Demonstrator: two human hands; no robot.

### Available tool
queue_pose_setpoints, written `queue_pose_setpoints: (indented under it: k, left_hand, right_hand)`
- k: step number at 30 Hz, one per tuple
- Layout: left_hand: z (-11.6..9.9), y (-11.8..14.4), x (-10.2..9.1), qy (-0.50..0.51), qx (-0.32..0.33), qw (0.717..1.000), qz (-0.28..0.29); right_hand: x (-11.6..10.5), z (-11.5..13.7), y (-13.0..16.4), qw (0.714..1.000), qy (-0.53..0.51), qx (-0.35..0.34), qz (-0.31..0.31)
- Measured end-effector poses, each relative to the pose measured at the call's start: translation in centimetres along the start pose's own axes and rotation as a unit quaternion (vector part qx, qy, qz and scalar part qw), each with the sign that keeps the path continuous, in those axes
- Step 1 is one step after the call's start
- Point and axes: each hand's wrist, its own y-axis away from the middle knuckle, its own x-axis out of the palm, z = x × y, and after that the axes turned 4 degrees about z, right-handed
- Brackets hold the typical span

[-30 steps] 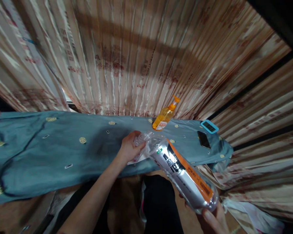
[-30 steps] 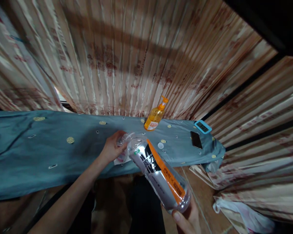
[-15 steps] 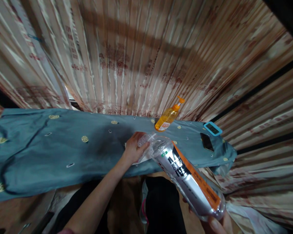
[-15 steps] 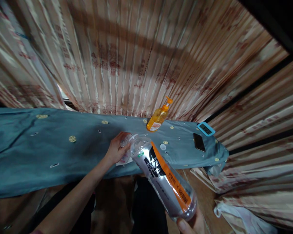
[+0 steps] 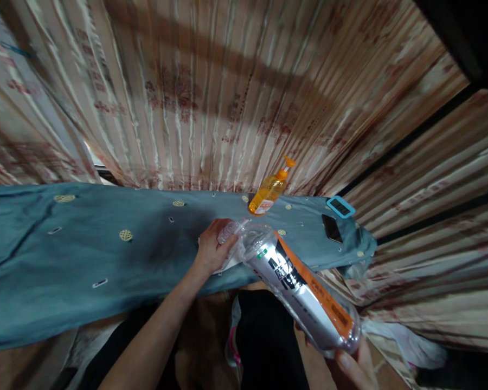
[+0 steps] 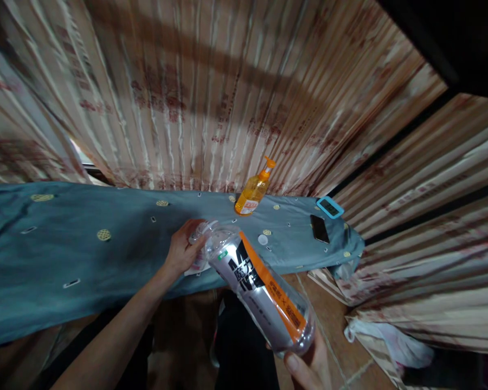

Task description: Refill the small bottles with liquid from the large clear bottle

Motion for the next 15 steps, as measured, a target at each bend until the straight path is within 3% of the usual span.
queue_pose_setpoints:
  k: [12, 15]
  left_hand:
    - [0.3, -0.1, 0.2, -0.001, 0.011, 1.0, -0.014]
    - [0.2, -0.1, 0.2, -0.005, 0.009, 1.0, -0.013]
  right_hand:
    - [0.9, 0.6, 0.3, 0.999, -0.016, 0.013, -0.029]
    - [1.5, 1.3, 0.5, 1.0, -0.012, 0.014, -0.011]
